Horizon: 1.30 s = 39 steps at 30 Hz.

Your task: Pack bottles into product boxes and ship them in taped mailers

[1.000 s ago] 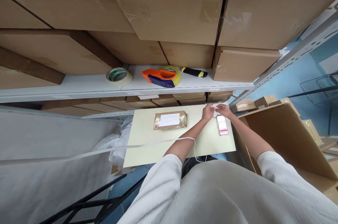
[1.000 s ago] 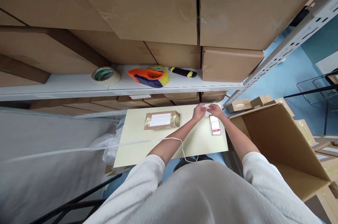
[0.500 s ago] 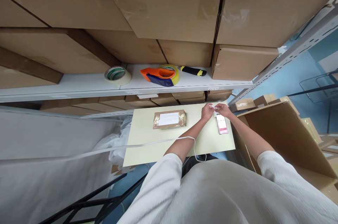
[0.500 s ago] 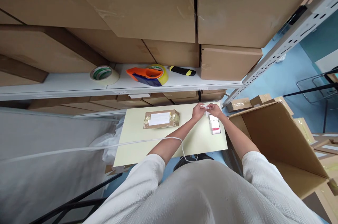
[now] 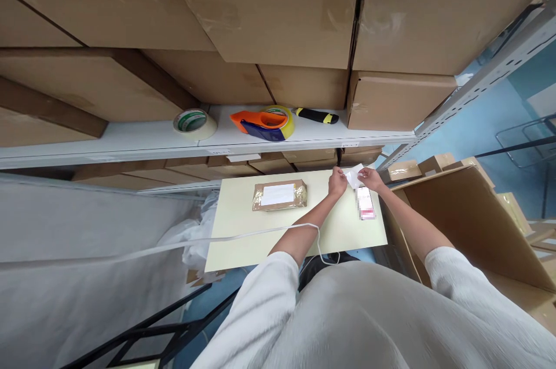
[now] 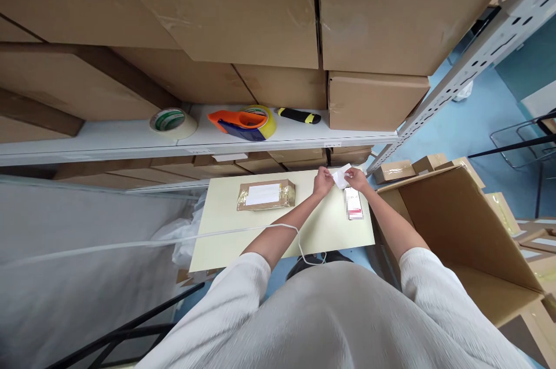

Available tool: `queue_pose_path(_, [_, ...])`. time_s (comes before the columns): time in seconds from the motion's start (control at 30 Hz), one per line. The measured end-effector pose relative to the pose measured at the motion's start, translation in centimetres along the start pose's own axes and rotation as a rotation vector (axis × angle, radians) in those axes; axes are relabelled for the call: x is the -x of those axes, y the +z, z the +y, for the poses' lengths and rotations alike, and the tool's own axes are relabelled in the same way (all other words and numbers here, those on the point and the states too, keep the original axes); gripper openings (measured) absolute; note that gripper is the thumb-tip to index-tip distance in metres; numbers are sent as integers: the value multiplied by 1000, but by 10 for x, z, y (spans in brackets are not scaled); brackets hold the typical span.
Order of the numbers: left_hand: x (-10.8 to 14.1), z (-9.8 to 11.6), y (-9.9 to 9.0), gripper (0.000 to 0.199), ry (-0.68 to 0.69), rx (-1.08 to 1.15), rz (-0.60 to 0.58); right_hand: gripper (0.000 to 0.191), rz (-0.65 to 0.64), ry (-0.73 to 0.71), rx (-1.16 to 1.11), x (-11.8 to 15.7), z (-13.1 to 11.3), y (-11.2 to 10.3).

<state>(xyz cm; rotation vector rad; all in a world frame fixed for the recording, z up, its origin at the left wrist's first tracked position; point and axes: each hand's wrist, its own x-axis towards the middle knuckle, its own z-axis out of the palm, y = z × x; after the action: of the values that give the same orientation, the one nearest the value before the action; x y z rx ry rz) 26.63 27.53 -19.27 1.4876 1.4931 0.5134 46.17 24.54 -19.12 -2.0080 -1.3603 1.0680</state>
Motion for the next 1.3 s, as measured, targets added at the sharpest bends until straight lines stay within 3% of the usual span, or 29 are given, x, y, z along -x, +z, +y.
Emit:
queue_pose_path(0.1, [3, 0, -10, 21, -6, -101, -3, 21, 48, 1, 129, 4, 4, -5])
queue_pose_path(0.3, [3, 0, -28, 29, 51, -274, -28, 34, -34, -150, 417, 13, 14, -14])
queue_pose_path(0.47, [2, 0, -43, 32, 65, -413, -47, 48, -28, -64, 605, 16, 21, -17])
queue_pose_path(0.9, [2, 1, -68, 32, 69, -738, -47, 51, -52, 107, 820, 28, 9, -16])
queue_pose_path(1.3, [5, 11, -92, 30, 114, -708, 18, 50, -122, 88, 689, 30, 18, -8])
